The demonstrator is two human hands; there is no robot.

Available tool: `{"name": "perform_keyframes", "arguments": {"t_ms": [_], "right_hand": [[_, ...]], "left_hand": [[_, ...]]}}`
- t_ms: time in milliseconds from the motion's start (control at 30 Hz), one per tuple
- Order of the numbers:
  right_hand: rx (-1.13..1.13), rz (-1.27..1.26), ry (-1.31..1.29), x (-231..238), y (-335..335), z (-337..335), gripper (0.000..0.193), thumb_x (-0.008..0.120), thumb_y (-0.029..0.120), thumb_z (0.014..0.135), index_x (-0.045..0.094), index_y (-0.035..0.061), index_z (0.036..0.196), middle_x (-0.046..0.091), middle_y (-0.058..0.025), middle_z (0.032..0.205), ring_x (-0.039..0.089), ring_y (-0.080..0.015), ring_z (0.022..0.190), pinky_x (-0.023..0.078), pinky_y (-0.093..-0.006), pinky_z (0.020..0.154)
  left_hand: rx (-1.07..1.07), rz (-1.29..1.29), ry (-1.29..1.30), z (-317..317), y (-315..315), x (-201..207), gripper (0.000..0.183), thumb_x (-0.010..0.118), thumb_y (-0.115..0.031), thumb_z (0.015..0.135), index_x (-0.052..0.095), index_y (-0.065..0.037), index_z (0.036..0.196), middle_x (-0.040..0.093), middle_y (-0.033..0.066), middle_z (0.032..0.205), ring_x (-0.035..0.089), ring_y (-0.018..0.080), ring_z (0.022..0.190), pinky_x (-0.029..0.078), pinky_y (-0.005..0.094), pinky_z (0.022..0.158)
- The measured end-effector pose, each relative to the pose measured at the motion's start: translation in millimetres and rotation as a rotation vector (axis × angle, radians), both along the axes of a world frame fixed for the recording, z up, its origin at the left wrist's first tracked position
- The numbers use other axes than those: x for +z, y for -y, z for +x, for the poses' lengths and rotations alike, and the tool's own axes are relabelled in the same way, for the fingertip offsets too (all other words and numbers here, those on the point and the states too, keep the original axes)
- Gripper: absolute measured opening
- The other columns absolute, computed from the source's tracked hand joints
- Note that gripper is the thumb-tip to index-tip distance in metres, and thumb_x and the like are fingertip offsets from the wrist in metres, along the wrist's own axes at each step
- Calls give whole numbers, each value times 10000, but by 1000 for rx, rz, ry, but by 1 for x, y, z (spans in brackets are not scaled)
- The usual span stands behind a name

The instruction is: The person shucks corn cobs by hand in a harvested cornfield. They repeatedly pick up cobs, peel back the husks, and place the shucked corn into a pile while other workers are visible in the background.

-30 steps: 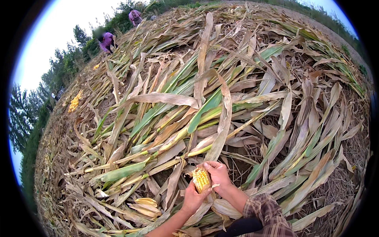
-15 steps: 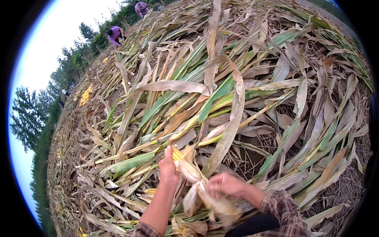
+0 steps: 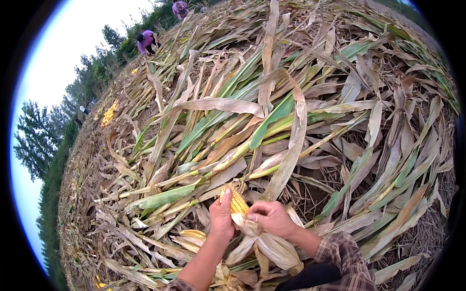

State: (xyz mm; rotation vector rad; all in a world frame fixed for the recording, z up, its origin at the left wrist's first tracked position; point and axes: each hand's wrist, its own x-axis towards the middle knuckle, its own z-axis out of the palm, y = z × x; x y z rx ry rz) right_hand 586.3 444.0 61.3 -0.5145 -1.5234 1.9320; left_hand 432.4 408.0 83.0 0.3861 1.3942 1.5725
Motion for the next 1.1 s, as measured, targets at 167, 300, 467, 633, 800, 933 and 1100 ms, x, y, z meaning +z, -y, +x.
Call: {"name": "perform_keyframes", "arguments": {"t_ms": [167, 300, 467, 633, 800, 933, 1100], "right_hand": [[875, 615, 250, -7, 19, 23, 180, 609, 156, 834, 611, 0, 923, 614, -73, 778, 566, -129, 722, 458, -279, 651], [-80, 586, 165, 37, -1, 16, 309, 674, 186, 769, 585, 11, 1008, 612, -114, 852, 614, -204, 764, 494, -295, 687], [-111, -174, -22, 22, -53, -2, 588, 667, 128, 772, 378, -33, 1257, 533, -147, 1125, 531, -190, 1023, 446, -305, 905], [268, -375, -180, 0, 3, -28, 731, 731, 64, 682, 343, 7, 1299, 540, -65, 1127, 526, -127, 1014, 434, -289, 903], [221, -157, -102, -8, 29, -33, 709, 733, 46, 654, 370, 11, 1262, 533, -55, 1114, 519, -110, 1008, 425, -262, 887], [96, 330, -8, -66, 56, -37, 570, 691, 84, 694, 430, -7, 1193, 552, -91, 1076, 536, -151, 1001, 428, -286, 888], [532, -54, 396, -17, 35, -12, 217, 503, 105, 849, 570, -12, 1020, 588, -68, 791, 557, -124, 692, 492, -304, 642]], "left_hand": [[118, 36, -88, -46, -18, 28, 268, 609, -270, 861, 556, -10, 895, 605, 60, 766, 590, 155, 650, 506, 293, 619], [154, 14, -61, -41, -13, 17, 266, 634, -232, 846, 546, -3, 948, 592, 40, 842, 567, 116, 733, 483, 276, 683], [9, 160, -165, -26, -12, 18, 270, 616, -231, 855, 540, 3, 967, 603, 65, 871, 577, 128, 750, 483, 266, 702], [-189, 277, -179, -6, -15, 50, 418, 568, -388, 844, 507, 6, 971, 615, 130, 835, 620, 206, 761, 521, 318, 703], [-303, 124, -460, -1, 15, 55, 462, 662, -317, 775, 468, 12, 1035, 601, 141, 899, 625, 241, 820, 528, 356, 747], [-910, 139, -1452, 42, 41, 43, 456, 705, -214, 705, 489, 3, 1043, 602, 156, 887, 627, 261, 774, 509, 342, 708], [-288, -234, -328, -28, 21, 30, 340, 673, -217, 732, 539, -10, 965, 621, 118, 853, 637, 217, 776, 539, 330, 662]]}}
